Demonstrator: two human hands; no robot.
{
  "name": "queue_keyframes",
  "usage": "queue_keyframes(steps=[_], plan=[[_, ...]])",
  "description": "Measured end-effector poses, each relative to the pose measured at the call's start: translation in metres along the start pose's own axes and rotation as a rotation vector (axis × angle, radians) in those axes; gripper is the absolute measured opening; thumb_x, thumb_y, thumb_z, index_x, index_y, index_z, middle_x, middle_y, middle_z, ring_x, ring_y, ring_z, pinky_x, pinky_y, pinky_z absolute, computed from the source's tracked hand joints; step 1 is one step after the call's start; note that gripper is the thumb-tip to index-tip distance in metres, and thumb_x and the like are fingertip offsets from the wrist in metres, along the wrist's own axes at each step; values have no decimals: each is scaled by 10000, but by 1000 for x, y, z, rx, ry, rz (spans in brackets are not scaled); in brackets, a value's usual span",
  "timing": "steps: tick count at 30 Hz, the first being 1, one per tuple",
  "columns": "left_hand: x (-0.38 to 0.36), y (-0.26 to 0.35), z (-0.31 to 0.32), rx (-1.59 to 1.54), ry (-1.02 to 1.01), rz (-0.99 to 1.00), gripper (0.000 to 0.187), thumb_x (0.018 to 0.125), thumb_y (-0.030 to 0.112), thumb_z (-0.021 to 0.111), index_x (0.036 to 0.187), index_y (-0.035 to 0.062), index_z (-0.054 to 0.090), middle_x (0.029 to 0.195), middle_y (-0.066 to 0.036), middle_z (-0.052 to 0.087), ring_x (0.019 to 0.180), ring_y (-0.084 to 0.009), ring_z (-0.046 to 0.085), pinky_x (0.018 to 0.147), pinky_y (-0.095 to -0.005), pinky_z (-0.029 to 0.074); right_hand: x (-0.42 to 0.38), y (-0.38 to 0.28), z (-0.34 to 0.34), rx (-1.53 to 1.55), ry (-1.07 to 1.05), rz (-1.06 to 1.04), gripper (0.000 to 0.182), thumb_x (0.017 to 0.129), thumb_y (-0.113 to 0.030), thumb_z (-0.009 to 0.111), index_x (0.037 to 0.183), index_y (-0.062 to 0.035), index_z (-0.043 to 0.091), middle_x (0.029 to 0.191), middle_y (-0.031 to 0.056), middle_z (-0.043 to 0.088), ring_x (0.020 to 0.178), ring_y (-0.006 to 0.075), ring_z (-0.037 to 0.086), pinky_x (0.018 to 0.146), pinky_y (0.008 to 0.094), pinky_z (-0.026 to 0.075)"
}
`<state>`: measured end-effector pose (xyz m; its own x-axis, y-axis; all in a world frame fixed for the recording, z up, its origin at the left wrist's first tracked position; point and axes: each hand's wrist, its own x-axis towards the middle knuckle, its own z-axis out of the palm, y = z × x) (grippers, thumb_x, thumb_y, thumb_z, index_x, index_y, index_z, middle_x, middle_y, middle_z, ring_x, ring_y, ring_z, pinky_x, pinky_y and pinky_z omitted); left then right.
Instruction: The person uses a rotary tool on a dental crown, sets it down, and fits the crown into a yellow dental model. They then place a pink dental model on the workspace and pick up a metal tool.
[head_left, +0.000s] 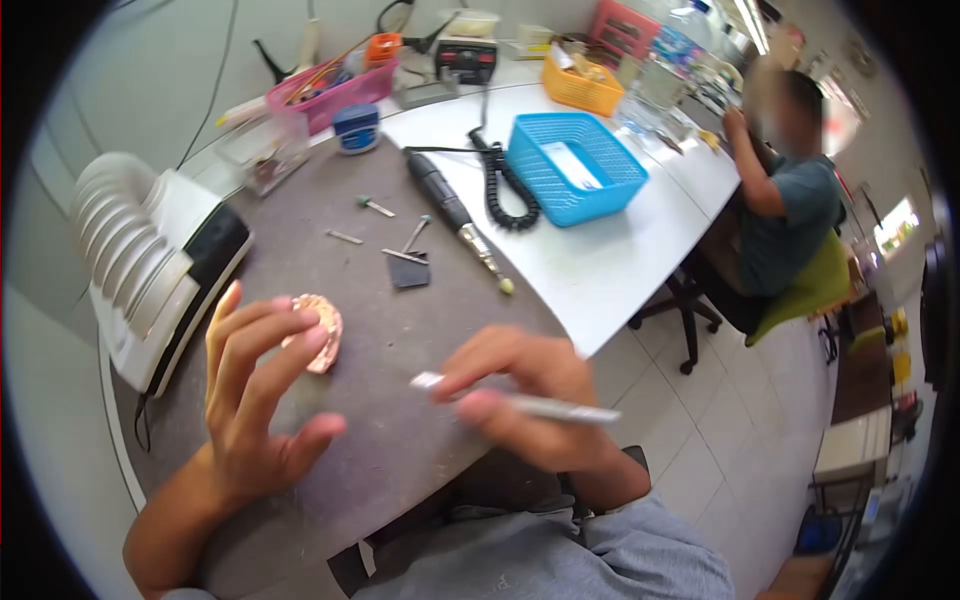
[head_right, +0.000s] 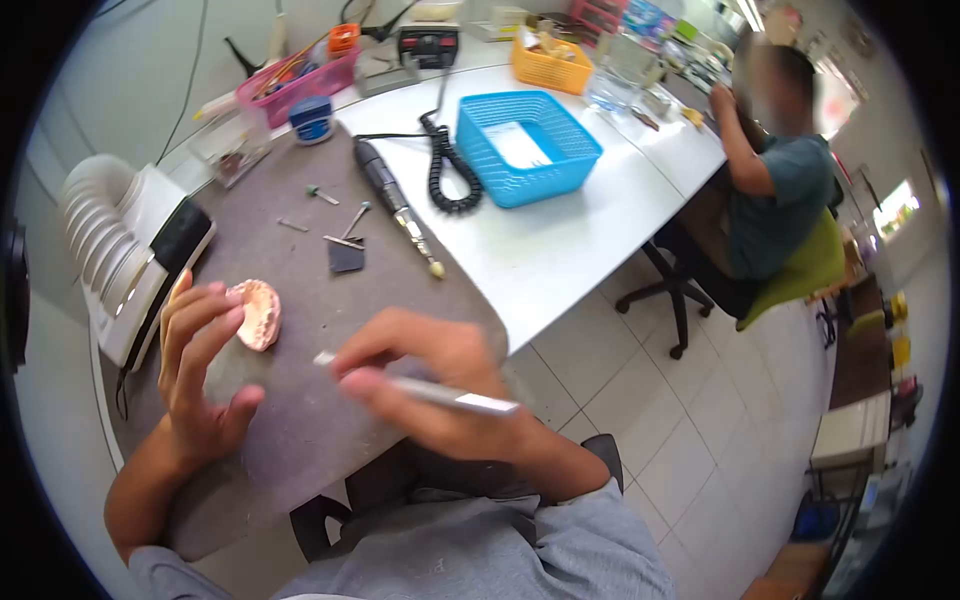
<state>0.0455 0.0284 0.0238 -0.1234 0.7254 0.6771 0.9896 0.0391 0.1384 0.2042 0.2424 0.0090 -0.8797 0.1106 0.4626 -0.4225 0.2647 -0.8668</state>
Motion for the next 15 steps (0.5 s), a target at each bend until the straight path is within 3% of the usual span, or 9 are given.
queue_keyframes(steps=[2,4,5,8,15], plan=[[3,13,-4,-62,-2,-19,506,861,462,652,1178,69,624,1130,-133,617,1098,-338,556,1074,-556,297,4,-6,15,-48,-45,-28,208,848,-101,696,1014,-4,618,897,110,650,806,212,665,739,310,525],[4,20,-7,-67,-180,-11,372,802,386,721,1034,96,697,1047,-77,653,1057,-295,583,1085,-589,273,6,-6,24,-76,-113,-55,197,839,-103,701,996,-14,621,886,112,646,802,224,668,729,313,528],[2,19,-5,-69,-178,-6,372,802,386,721,1034,96,697,1047,-77,653,1057,-295,583,1085,-589,273,7,-4,26,-59,-130,-81,184,837,-99,702,980,-17,620,884,116,646,800,240,667,721,318,530],[-3,19,1,-90,-136,34,203,684,237,788,822,106,717,825,17,670,919,-217,636,1088,-639,255,6,2,29,-58,-160,-119,165,835,-93,705,958,-23,621,879,116,647,799,253,666,706,323,529],[-9,14,-7,-60,-96,86,193,721,255,786,828,109,718,808,25,664,870,-200,651,1081,-651,256,-1,5,27,18,-134,-76,164,842,-104,709,970,-37,632,905,120,665,827,244,674,709,329,524]])
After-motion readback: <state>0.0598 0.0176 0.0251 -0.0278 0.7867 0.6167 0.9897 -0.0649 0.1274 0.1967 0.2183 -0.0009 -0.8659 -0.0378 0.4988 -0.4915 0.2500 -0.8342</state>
